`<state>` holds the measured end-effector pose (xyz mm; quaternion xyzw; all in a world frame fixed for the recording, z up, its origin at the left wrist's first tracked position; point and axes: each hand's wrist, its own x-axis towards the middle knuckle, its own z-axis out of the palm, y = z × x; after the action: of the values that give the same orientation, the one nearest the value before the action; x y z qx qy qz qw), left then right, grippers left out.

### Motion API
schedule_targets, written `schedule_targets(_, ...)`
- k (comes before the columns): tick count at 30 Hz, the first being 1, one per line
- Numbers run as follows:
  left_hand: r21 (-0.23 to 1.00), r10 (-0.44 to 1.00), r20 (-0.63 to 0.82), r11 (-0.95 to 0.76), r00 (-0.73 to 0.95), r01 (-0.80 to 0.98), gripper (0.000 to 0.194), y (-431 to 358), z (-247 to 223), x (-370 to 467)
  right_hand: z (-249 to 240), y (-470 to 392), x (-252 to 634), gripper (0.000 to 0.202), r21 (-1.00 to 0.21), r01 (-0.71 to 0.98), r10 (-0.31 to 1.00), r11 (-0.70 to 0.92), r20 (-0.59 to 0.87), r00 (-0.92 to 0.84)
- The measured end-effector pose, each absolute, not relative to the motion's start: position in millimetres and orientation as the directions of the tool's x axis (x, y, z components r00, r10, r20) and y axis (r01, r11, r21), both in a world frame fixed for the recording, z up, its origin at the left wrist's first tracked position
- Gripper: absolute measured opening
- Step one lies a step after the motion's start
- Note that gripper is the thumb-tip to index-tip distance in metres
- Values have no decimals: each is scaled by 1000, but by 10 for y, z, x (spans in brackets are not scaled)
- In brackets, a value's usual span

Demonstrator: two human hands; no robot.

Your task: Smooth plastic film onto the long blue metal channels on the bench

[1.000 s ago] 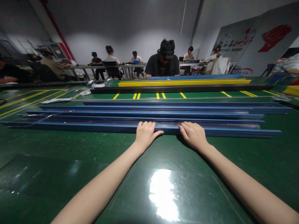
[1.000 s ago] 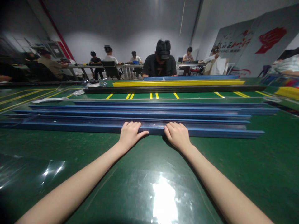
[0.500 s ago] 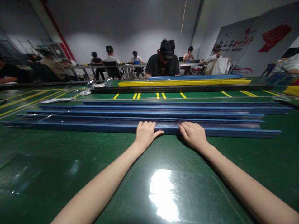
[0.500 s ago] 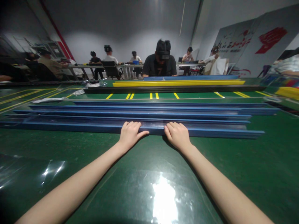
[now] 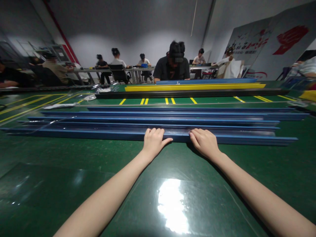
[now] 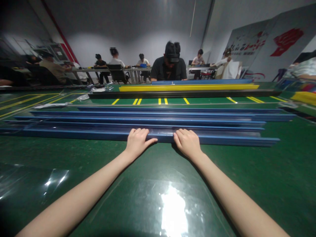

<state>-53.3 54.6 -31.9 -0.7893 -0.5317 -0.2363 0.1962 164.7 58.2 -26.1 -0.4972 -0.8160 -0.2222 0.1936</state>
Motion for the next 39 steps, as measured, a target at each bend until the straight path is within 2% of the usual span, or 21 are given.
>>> schedule_targets(10, -72, 747, 577, -357, 331, 931, 43, 553, -317, -532, -267, 588, 1647, 39, 168, 898, 731, 406, 530, -429)
schedule_targets(17, -14, 761, 558, -391, 331, 920, 41, 549, -322, -535, -271, 589, 1649, 39, 163, 899, 729, 407, 536, -427)
schedule_targets(28, 24, 820, 493, -346, 290, 938, 41, 554, -268, -523, -282, 597, 1655, 39, 157, 901, 733, 405, 533, -423)
schedule_targets(35, 8, 806, 508, -355, 302, 935, 40, 553, -285, -521, -291, 600, 1667, 39, 163, 892, 711, 422, 550, -437)
schedule_targets(39, -19, 799, 530, -324, 284, 946, 44, 545, -292, -512, -310, 601, 1651, 38, 136, 864, 671, 484, 577, -466)
